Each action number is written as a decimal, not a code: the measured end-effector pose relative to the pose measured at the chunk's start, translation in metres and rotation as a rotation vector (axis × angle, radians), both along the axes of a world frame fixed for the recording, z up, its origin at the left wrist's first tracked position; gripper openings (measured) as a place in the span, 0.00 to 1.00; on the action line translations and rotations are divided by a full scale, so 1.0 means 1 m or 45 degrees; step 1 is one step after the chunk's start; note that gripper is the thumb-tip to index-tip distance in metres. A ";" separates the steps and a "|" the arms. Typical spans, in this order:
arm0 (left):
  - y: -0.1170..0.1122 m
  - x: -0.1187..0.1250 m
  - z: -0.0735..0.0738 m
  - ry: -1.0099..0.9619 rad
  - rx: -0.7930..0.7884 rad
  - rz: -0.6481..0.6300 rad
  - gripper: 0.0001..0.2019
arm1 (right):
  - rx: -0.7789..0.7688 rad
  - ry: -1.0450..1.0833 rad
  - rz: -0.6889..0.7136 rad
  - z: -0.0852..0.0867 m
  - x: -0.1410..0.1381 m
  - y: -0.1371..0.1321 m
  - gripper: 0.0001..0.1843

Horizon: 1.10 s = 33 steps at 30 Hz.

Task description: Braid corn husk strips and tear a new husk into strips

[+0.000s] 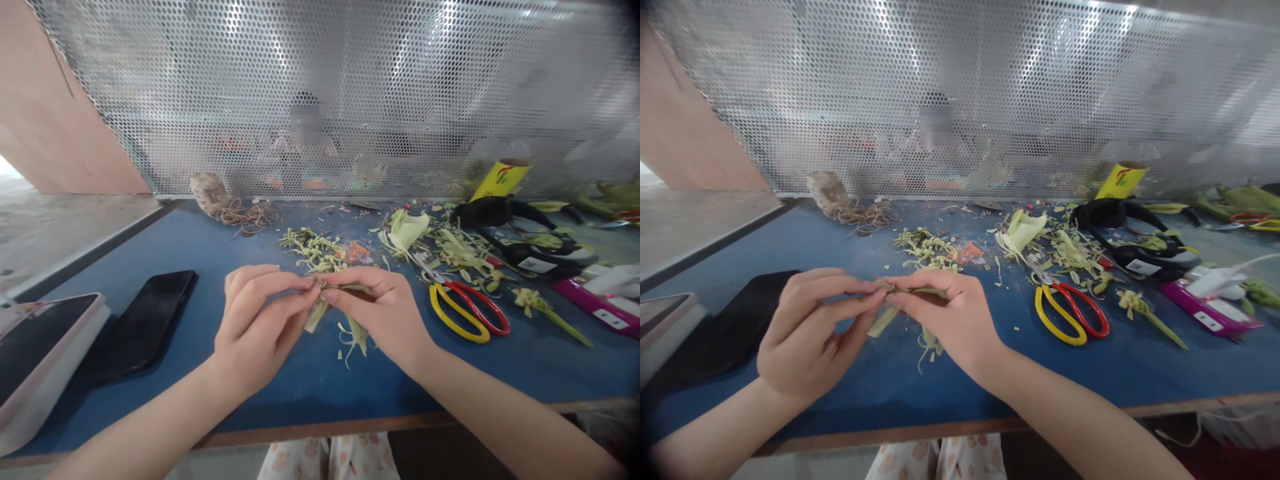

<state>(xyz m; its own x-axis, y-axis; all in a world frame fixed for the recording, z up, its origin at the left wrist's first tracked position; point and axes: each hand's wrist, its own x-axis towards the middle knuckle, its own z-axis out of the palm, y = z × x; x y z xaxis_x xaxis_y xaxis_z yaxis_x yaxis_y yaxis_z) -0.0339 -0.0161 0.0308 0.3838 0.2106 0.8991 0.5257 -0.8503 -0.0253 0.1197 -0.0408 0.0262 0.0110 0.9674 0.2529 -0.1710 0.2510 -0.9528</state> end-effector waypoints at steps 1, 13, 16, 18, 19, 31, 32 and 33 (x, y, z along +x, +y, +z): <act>0.000 0.000 0.000 0.003 -0.066 -0.050 0.10 | -0.001 0.013 -0.003 0.000 0.000 0.000 0.08; 0.003 -0.002 -0.001 -0.212 -0.291 -0.231 0.13 | 0.006 -0.006 0.030 0.001 0.001 0.001 0.09; 0.002 -0.001 0.001 -0.143 -0.288 -0.202 0.10 | 0.037 -0.048 0.010 0.001 0.002 0.001 0.10; 0.001 -0.001 0.002 -0.132 -0.304 -0.205 0.09 | 0.054 -0.053 0.004 0.000 0.001 0.000 0.10; 0.001 -0.001 0.003 -0.128 -0.309 -0.197 0.08 | 0.058 -0.056 -0.001 0.000 0.001 0.000 0.10; 0.006 -0.007 -0.002 0.175 0.086 0.005 0.07 | 0.094 -0.173 -0.062 0.000 0.001 0.001 0.09; 0.006 -0.008 -0.003 0.199 0.102 0.003 0.07 | 0.094 -0.168 -0.070 0.001 0.001 0.001 0.10; 0.006 -0.008 -0.004 0.209 0.106 -0.013 0.07 | 0.094 -0.161 -0.078 0.001 0.002 0.001 0.10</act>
<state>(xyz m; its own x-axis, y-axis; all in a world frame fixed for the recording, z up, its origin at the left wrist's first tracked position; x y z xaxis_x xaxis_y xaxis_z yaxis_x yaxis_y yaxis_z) -0.0421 -0.0101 0.0268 0.5286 0.1335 0.8383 0.5002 -0.8469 -0.1805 0.1212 -0.0396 0.0275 0.0329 0.9446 0.3265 -0.0328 0.3275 -0.9443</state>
